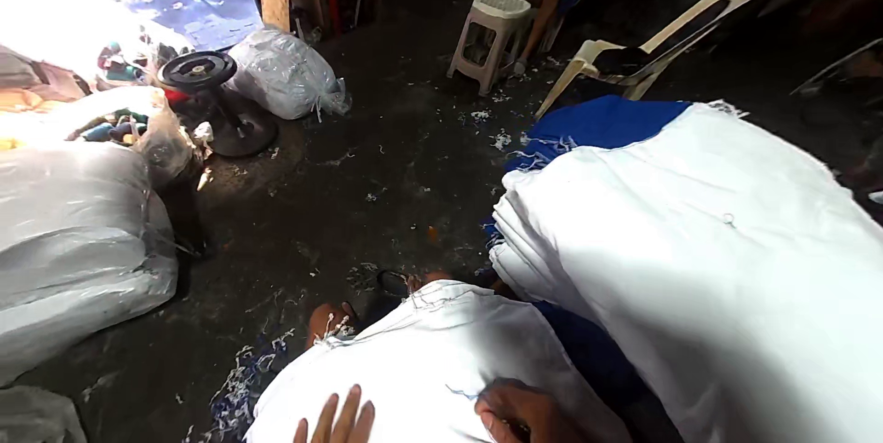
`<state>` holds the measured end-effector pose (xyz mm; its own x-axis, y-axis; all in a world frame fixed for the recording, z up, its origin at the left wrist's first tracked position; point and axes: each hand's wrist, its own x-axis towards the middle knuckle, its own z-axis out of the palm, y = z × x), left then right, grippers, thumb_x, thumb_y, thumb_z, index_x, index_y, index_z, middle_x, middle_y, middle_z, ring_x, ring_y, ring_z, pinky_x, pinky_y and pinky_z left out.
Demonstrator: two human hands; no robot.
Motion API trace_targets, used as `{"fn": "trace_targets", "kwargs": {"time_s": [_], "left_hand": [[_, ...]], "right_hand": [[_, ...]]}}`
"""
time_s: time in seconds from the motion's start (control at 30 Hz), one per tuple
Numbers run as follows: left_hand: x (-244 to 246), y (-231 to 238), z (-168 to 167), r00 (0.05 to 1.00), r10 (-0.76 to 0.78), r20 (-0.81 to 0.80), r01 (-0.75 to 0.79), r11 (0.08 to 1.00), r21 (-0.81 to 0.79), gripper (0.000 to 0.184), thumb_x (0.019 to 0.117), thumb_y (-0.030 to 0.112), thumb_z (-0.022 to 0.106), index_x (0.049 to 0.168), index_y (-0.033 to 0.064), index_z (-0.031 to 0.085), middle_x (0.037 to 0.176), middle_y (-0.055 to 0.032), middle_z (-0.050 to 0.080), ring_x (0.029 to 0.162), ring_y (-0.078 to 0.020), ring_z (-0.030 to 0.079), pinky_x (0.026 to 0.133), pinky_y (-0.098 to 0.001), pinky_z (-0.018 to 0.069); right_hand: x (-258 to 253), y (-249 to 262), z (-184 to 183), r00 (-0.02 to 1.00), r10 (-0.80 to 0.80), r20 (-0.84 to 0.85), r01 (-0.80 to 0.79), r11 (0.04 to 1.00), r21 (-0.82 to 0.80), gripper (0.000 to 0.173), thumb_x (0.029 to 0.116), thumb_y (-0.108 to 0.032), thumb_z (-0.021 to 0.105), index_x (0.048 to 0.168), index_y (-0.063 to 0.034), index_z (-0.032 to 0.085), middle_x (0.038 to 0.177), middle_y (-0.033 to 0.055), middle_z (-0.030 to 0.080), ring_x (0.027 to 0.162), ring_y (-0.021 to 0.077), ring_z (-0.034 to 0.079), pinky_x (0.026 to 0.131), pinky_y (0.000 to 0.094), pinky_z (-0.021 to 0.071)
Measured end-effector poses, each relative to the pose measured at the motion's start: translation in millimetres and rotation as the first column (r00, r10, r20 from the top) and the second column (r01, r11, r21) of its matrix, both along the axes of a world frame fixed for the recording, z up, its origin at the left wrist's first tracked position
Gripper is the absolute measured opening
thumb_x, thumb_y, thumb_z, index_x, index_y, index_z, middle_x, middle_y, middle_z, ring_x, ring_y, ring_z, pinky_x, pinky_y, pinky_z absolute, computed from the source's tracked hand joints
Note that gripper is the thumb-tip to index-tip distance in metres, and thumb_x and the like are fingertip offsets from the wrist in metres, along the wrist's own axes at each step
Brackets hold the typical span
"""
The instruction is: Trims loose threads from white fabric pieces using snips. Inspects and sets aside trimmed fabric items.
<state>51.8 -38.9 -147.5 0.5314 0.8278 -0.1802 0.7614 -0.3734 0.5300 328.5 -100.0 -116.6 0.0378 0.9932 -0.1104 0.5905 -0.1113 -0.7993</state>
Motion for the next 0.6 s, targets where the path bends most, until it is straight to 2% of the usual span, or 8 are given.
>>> {"fn": "trace_targets", "kwargs": {"time_s": [0.1,0.2,0.27,0.33,0.4,0.47,0.5,0.6], "left_hand": [[-13,17,-19,0.991,0.131,0.005,-0.131,0.990,0.044,0.055,0.1070,0.043,0.041,0.145,0.0084,0.058,0.157,-0.0181,0.046,0.147,-0.0490,0.034,0.116,-0.0749,0.0178],[-12,50,-33,0.936,0.352,-0.015,-0.352,0.936,-0.015,0.076,0.1022,0.051,0.045,0.152,-0.0056,0.042,0.158,-0.0269,0.040,0.147,-0.0486,0.035,0.119,-0.0690,0.0206],[-11,76,-40,0.865,0.491,-0.102,-0.501,0.856,-0.126,0.094,0.0962,0.064,0.048,0.155,-0.0076,0.033,0.151,-0.0316,0.045,0.140,-0.0485,0.044,0.115,-0.0655,0.0304],[-17,104,-40,0.847,0.480,-0.229,-0.531,0.783,-0.324,0.105,0.0896,0.076,0.051,0.157,-0.0023,0.032,0.149,-0.0305,0.047,0.138,-0.0462,0.047,0.113,-0.0636,0.0356],[-31,116,-39,0.886,0.411,-0.216,-0.463,0.754,-0.466,0.105,0.0838,0.076,0.062,0.153,0.0007,0.042,0.148,-0.0293,0.048,0.138,-0.0440,0.047,0.114,-0.0595,0.0374],[-46,111,-41,0.917,0.386,-0.103,-0.387,0.793,-0.471,0.103,0.0764,0.075,0.069,0.145,0.0008,0.051,0.139,-0.0248,0.057,0.132,-0.0379,0.053,0.112,-0.0543,0.0412],[-49,103,-37,0.918,0.393,-0.060,-0.379,0.820,-0.429,0.099,0.0747,0.073,0.071,0.140,0.0000,0.055,0.132,-0.0228,0.062,0.127,-0.0360,0.057,0.110,-0.0543,0.0436],[-38,70,-4,0.915,0.399,-0.055,-0.402,0.899,-0.173,0.077,0.0844,0.055,0.074,0.121,-0.0112,0.062,0.113,-0.0297,0.065,0.109,-0.0480,0.062,0.097,-0.0653,0.0458]], "right_hand": [[3,2,-2,0.992,-0.119,-0.049,0.116,0.992,-0.058,0.020,0.0968,-0.009,0.060,0.100,0.0057,0.073,0.081,0.0170,0.071,0.071,0.0230,0.068,0.070,0.0390,0.0564],[4,8,-5,0.992,-0.108,-0.068,0.103,0.992,-0.075,0.021,0.0975,-0.010,0.059,0.101,0.0057,0.073,0.079,0.0161,0.070,0.069,0.0212,0.067,0.069,0.0378,0.0558],[4,8,-5,0.992,-0.103,-0.077,0.096,0.991,-0.089,0.021,0.0971,-0.010,0.060,0.101,0.0055,0.073,0.078,0.0156,0.070,0.068,0.0203,0.066,0.068,0.0372,0.0554],[5,8,-6,0.990,-0.105,-0.090,0.097,0.991,-0.090,0.020,0.0967,-0.010,0.060,0.100,0.0057,0.073,0.077,0.0156,0.069,0.067,0.0195,0.066,0.068,0.0363,0.0552],[5,6,-7,0.990,-0.103,-0.098,0.095,0.992,-0.080,0.019,0.0967,-0.009,0.061,0.100,0.0060,0.072,0.076,0.0153,0.069,0.066,0.0177,0.065,0.066,0.0342,0.0545],[6,6,-9,0.990,-0.104,-0.101,0.097,0.993,-0.066,0.019,0.0964,-0.009,0.061,0.099,0.0061,0.072,0.076,0.0148,0.068,0.065,0.0162,0.064,0.064,0.0322,0.0537],[6,6,-11,0.989,-0.108,-0.099,0.102,0.993,-0.065,0.019,0.0966,-0.009,0.061,0.099,0.0059,0.072,0.075,0.0146,0.068,0.065,0.0159,0.064,0.064,0.0323,0.0537],[0,17,-12,0.989,-0.097,-0.115,0.092,0.995,-0.050,0.022,0.0986,-0.012,0.059,0.098,0.0048,0.072,0.072,0.0114,0.067,0.062,0.0134,0.063,0.062,0.0310,0.0532]]}}
